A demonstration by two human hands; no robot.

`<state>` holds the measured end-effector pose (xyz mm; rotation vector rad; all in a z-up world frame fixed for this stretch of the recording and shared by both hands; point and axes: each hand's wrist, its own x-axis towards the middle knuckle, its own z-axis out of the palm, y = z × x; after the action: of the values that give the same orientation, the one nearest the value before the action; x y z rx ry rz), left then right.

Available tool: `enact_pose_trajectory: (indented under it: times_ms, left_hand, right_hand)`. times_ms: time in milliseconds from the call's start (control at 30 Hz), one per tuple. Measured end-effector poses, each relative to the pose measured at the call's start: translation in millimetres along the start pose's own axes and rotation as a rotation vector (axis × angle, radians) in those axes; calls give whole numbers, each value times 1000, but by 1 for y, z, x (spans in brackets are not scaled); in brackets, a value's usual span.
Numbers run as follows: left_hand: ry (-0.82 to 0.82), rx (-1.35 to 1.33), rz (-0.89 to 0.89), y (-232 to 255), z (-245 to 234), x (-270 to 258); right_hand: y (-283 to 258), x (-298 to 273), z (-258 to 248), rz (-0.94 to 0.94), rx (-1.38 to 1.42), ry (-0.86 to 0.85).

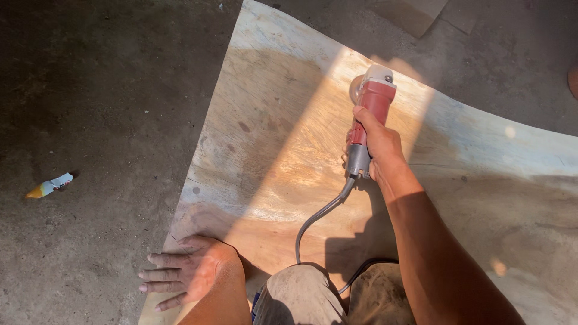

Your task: The person uses a handheld electric sander to smooth the surface of a large wooden board. They move the sander across the board in a consistent pattern, covering different areas to even out the surface.

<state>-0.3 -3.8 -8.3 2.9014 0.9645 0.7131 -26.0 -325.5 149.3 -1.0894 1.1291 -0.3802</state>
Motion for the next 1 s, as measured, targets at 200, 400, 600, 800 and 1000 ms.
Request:
enact_pose_trajectory:
  times_ms: [200, 400, 600, 800, 1000]
  left_hand:
    - [112, 29, 0, 0, 9, 0]
    - [75, 18, -4, 1, 5, -1]
    - [-32, 6, -3, 1, -1, -1]
    - [-8, 8, 30, -6, 9, -2]
    - [139, 76, 7, -9, 25, -1]
  right_hand:
    - [16, -6, -100, 97, -32, 302]
    - [37, 2, -189, 17, 99, 401]
    - [30, -2, -176, 31, 59, 414]
    - [14, -14, -92, 59, 2, 240]
    - [19, -18, -109, 76, 42, 253]
